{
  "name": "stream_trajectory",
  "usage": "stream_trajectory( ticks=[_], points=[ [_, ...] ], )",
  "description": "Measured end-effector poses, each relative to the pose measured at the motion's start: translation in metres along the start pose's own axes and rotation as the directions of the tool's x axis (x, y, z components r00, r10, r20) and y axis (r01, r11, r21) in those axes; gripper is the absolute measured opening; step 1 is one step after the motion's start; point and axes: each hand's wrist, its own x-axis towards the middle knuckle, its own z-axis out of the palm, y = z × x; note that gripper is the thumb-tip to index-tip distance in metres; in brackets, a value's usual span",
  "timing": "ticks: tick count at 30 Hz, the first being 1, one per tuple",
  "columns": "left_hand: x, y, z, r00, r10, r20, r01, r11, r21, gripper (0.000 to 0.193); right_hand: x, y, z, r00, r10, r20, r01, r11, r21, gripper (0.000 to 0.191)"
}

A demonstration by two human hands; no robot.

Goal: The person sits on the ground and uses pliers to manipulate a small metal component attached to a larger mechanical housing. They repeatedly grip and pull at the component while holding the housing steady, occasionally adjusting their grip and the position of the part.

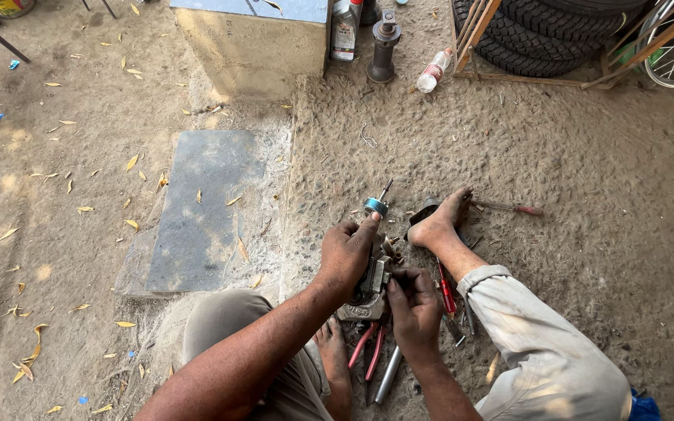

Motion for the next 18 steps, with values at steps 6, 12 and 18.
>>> stream_trajectory(
  ticks=[6, 12, 18],
  points=[
    [-0.0013, 0.0013, -0.0003, 1.0, -0.027, -0.016, 0.027, 0.999, 0.017, 0.05, -0.0005, 0.0066, -0.0027, 1.0, 0.012, 0.022, -0.012, 1.0, -0.014, 0.015],
    [-0.0023, 0.0017, -0.0013, 0.999, -0.006, -0.034, 0.007, 1.0, 0.03, 0.048, -0.0021, 0.0075, -0.002, 0.993, -0.103, 0.052, 0.101, 0.994, 0.039, 0.016],
    [-0.0025, 0.0009, -0.0005, 0.999, 0.003, -0.047, 0.003, 0.992, 0.124, 0.05, -0.0034, 0.0001, -0.0003, 0.995, -0.095, 0.02, 0.095, 0.995, -0.009, 0.012]
  ],
)
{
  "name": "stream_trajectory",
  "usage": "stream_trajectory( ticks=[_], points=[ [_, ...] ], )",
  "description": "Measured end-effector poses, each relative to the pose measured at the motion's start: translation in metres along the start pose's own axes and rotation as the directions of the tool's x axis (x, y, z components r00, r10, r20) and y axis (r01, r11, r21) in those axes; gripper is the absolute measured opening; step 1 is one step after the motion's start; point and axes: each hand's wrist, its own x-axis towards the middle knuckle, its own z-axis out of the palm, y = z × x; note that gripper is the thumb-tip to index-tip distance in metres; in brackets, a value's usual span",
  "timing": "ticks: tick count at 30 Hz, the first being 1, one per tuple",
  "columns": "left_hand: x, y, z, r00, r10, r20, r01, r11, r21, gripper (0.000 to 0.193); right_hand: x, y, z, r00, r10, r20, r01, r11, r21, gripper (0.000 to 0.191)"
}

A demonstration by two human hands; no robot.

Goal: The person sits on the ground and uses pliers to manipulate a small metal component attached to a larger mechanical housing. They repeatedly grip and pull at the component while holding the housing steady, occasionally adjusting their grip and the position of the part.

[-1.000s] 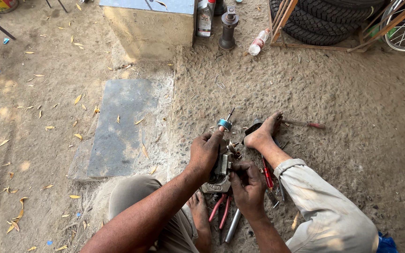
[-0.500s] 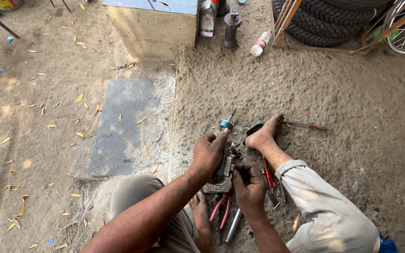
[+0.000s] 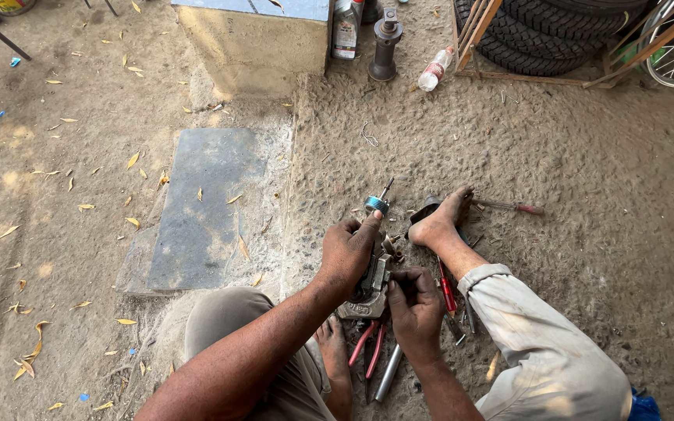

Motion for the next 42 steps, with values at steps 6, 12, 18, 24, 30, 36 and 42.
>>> stream_trajectory(
  ticks=[6, 12, 18, 24, 30, 36, 42],
  points=[
    [-0.001, 0.001, -0.001, 0.998, 0.004, 0.061, 0.007, 0.983, -0.183, 0.044, 0.002, -0.006, 0.002, 0.985, 0.167, -0.044, -0.162, 0.983, 0.088, 0.01],
    [0.003, -0.008, 0.001, 0.999, 0.027, 0.043, -0.02, 0.987, -0.157, 0.043, -0.003, 0.003, 0.0, 0.961, 0.265, -0.072, -0.256, 0.959, 0.117, 0.013],
    [0.003, -0.008, 0.003, 0.987, 0.139, -0.082, -0.149, 0.978, -0.146, 0.042, 0.003, 0.01, 0.003, 0.997, 0.023, -0.077, -0.029, 0.996, -0.081, 0.016],
    [0.001, -0.002, -0.002, 0.994, 0.091, -0.063, -0.093, 0.995, -0.021, 0.051, 0.003, 0.009, 0.002, 0.983, 0.167, -0.081, -0.166, 0.986, 0.018, 0.007],
    [0.001, 0.001, -0.006, 0.994, 0.08, -0.068, -0.08, 0.997, 0.003, 0.049, 0.002, 0.012, 0.004, 0.99, 0.103, -0.1, -0.101, 0.995, 0.019, 0.015],
    [0.005, 0.001, -0.008, 0.998, 0.03, -0.06, -0.031, 0.999, -0.012, 0.052, 0.008, -0.005, -0.001, 0.98, 0.111, -0.168, -0.116, 0.993, -0.019, 0.016],
    [0.027, -0.024, 0.002, 0.981, 0.11, -0.157, -0.114, 0.993, -0.016, 0.048, 0.019, -0.021, -0.04, 0.972, 0.113, -0.207, -0.028, 0.927, 0.374, 0.014]
  ],
)
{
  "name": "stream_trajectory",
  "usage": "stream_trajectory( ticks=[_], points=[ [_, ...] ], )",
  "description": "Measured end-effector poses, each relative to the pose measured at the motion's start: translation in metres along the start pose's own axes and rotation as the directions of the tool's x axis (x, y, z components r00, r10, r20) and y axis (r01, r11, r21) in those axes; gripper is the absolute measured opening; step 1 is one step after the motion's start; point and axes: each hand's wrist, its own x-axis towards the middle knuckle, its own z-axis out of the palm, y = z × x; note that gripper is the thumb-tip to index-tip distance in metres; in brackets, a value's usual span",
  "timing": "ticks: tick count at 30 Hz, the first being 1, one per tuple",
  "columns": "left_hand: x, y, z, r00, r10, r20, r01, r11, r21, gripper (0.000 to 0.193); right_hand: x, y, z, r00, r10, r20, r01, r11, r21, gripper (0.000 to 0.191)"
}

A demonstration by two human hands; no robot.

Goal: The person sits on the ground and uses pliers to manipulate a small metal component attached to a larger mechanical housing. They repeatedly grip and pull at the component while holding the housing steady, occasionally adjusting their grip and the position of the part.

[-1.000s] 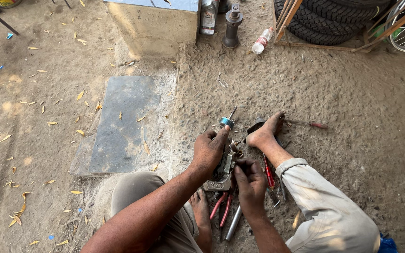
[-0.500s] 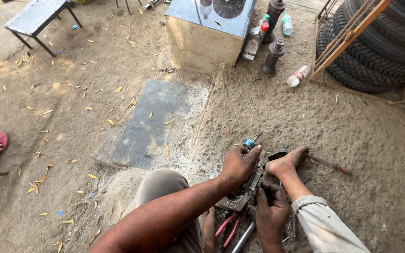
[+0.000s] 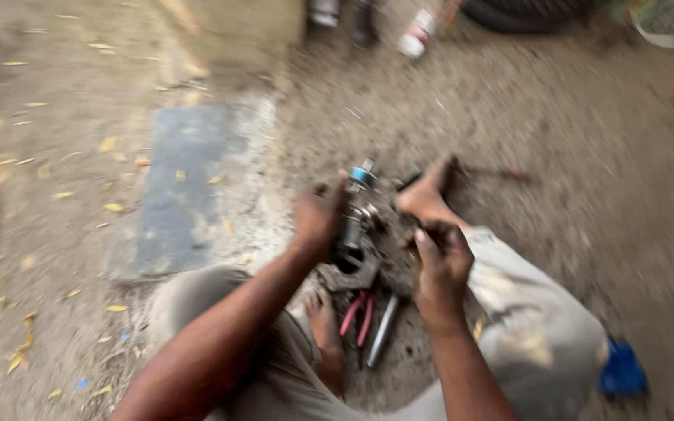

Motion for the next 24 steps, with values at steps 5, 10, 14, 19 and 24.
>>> stream_trajectory(
  ticks=[5, 10, 14, 19, 24],
  points=[
    [0.023, -0.036, 0.004, 0.996, 0.044, 0.074, -0.03, 0.981, -0.19, 0.049, 0.007, -0.026, -0.009, 1.0, -0.024, 0.019, 0.019, 0.972, 0.232, 0.019],
    [0.042, -0.055, -0.016, 0.964, -0.064, 0.259, 0.134, 0.956, -0.262, 0.052, 0.001, -0.073, -0.027, 0.999, -0.039, -0.012, 0.04, 0.902, 0.43, 0.013],
    [0.027, -0.047, -0.037, 0.905, -0.155, 0.397, 0.264, 0.935, -0.236, 0.065, -0.027, -0.113, -0.08, 0.974, -0.193, -0.119, 0.217, 0.945, 0.245, 0.012],
    [0.007, -0.058, -0.005, 0.926, -0.196, 0.322, 0.273, 0.938, -0.215, 0.059, -0.069, -0.142, -0.19, 0.835, -0.379, -0.399, 0.313, 0.924, -0.222, 0.009],
    [0.02, -0.067, 0.011, 0.948, -0.167, 0.272, 0.236, 0.942, -0.241, 0.053, -0.078, -0.114, -0.328, 0.745, -0.298, -0.597, -0.053, 0.866, -0.497, 0.009]
  ],
)
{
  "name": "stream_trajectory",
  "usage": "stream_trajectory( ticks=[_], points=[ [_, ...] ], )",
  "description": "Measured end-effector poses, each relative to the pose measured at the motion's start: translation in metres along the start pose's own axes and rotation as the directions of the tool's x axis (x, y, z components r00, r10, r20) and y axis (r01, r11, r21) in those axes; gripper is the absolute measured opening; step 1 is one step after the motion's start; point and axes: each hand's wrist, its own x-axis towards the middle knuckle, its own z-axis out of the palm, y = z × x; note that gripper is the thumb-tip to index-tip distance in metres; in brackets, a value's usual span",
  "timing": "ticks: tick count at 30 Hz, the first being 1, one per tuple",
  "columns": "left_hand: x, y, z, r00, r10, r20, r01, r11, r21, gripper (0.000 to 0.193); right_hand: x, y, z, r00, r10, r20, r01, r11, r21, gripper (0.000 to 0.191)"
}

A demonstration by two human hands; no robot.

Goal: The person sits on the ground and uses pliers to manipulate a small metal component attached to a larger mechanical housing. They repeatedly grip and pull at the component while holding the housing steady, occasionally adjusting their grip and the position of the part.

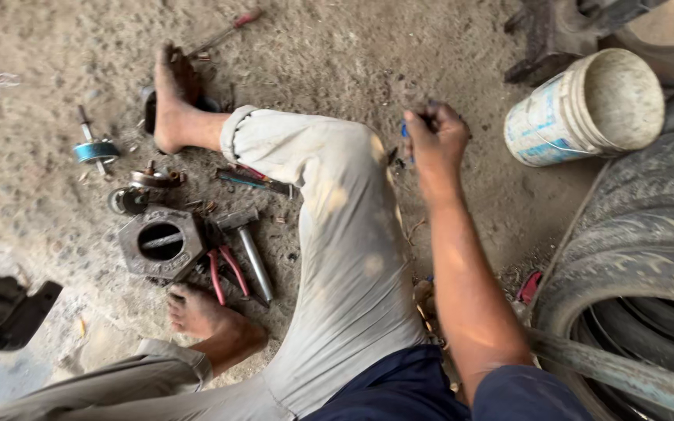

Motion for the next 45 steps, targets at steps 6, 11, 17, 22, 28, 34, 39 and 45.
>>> stream_trajectory(
  ticks=[6, 11, 17, 22, 28, 34, 39, 45],
  points=[
    [-0.02, 0.024, -0.059, 0.998, 0.059, -0.03, -0.059, 0.998, -0.009, 0.046, 0.038, 0.055, -0.041, 0.971, -0.237, -0.032, 0.194, 0.859, -0.474, 0.008],
    [-0.022, 0.033, -0.06, 0.992, 0.116, -0.046, -0.118, 0.992, -0.039, 0.041, 0.045, -0.002, -0.015, 0.94, -0.342, -0.002, 0.341, 0.936, -0.082, 0.024],
    [-0.027, 0.037, -0.022, 0.924, 0.381, 0.026, -0.381, 0.925, -0.017, 0.027, 0.006, -0.057, 0.155, 0.804, -0.523, 0.283, 0.503, 0.852, 0.147, 0.032],
    [-0.038, 0.039, -0.003, 0.917, 0.396, -0.039, -0.398, 0.916, -0.054, 0.024, -0.106, 0.006, 0.304, 0.78, 0.253, 0.572, 0.148, 0.814, -0.562, 0.05],
    [-0.032, 0.047, -0.02, 0.883, 0.469, -0.033, -0.464, 0.859, -0.216, 0.027, -0.23, 0.093, 0.302, -0.035, 0.665, 0.746, 0.866, 0.392, -0.309, 0.053],
    [-0.042, 0.063, -0.029, 0.917, 0.388, -0.094, -0.398, 0.906, -0.141, 0.03, -0.243, 0.088, 0.321, 0.262, 0.758, 0.597, 0.424, 0.465, -0.777, 0.042],
    [-0.039, 0.082, -0.02, 0.965, 0.216, -0.151, -0.256, 0.901, -0.349, 0.03, -0.254, 0.092, 0.335, 0.408, 0.838, 0.362, -0.045, 0.415, -0.909, 0.023],
    [-0.046, 0.097, -0.026, 0.968, 0.162, -0.19, -0.238, 0.827, -0.509, 0.031, -0.204, 0.074, 0.339, 0.312, 0.908, 0.281, -0.608, 0.417, -0.675, 0.03]
  ],
)
